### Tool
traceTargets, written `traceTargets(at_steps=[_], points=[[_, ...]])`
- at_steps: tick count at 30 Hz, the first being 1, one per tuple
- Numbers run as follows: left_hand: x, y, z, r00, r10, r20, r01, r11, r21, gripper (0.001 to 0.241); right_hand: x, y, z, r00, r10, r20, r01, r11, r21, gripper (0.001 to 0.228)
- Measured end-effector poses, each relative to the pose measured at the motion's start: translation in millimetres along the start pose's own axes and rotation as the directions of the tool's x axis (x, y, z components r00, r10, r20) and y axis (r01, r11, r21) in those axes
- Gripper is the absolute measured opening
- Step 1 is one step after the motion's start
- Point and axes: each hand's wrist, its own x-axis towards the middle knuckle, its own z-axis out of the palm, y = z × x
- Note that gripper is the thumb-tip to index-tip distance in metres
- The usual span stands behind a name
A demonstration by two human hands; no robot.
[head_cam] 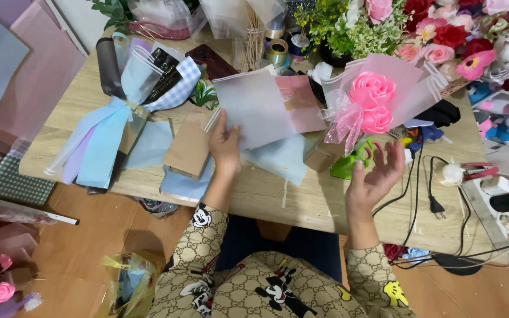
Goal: The person wraps a pink rose with decorative mesh and several sheets of paper, securing the layers with tape.
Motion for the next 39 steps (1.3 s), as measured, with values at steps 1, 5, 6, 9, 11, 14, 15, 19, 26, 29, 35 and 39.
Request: traceTargets(at_steps=[1, 5, 6, 9, 11, 14, 15, 19, 26, 29, 35, 39], points=[[-0.2, 3.6, 0.3, 1.000, -0.004, 0.001, 0.004, 1.000, 0.002, 0.056, -18.3, 3.5, 3.1, 1.000, 0.003, 0.000, -0.003, 1.000, -0.003, 0.078], [-6.8, 27.8, 2.0, 0.994, -0.106, 0.007, 0.104, 0.960, -0.260, 0.057, -67.2, -2.1, 35.0, 0.920, -0.049, 0.389, 0.100, 0.989, -0.113, 0.020], [-9.8, 36.4, 2.7, 0.994, -0.106, 0.022, 0.106, 0.915, -0.390, 0.059, -73.2, -8.3, 48.1, 0.769, 0.072, 0.635, 0.040, 0.986, -0.160, 0.035], [-30.7, 97.6, 2.1, 0.994, -0.088, 0.071, 0.113, 0.827, -0.550, 0.055, -63.1, -18.1, 61.7, 0.252, 0.504, 0.826, 0.067, 0.843, -0.534, 0.078], [-37.5, 119.3, -8.2, 0.998, -0.002, 0.063, 0.038, 0.825, -0.564, 0.056, -65.9, -12.9, 59.3, 0.298, 0.498, 0.814, -0.020, 0.856, -0.516, 0.066], [-42.3, 131.4, -25.7, 0.980, 0.195, 0.029, -0.149, 0.832, -0.534, 0.058, -71.2, -2.7, 56.9, 0.516, 0.412, 0.751, -0.186, 0.910, -0.372, 0.046], [-43.2, 131.5, -30.7, 0.952, 0.305, 0.012, -0.261, 0.832, -0.489, 0.059, -72.2, 2.0, 55.6, 0.675, 0.334, 0.658, -0.237, 0.942, -0.236, 0.039], [-63.8, 137.6, -38.4, 0.921, 0.386, 0.058, -0.346, 0.875, -0.339, 0.058, -66.2, -13.5, 57.6, 0.726, 0.397, 0.562, -0.498, 0.866, 0.031, 0.043], [-111.3, 102.9, -54.0, 0.818, 0.477, 0.323, -0.544, 0.823, 0.162, 0.047, -94.5, 16.6, 51.2, 0.739, 0.501, 0.450, -0.651, 0.703, 0.285, 0.067], [-129.7, 88.9, -48.2, 0.832, 0.433, 0.348, -0.491, 0.866, 0.096, 0.053, -94.8, 6.5, 51.4, 0.691, 0.589, 0.419, -0.720, 0.617, 0.319, 0.070], [-112.2, 110.7, -43.3, 0.863, -0.006, 0.505, 0.176, 0.941, -0.290, 0.107, -65.2, -23.6, 40.4, 0.620, 0.601, 0.505, -0.776, 0.565, 0.281, 0.071], [-108.3, 108.4, -32.0, 0.894, -0.051, 0.445, 0.234, 0.900, -0.367, 0.103, -62.1, -21.1, 30.2, 0.616, 0.564, 0.549, -0.759, 0.612, 0.223, 0.077]])
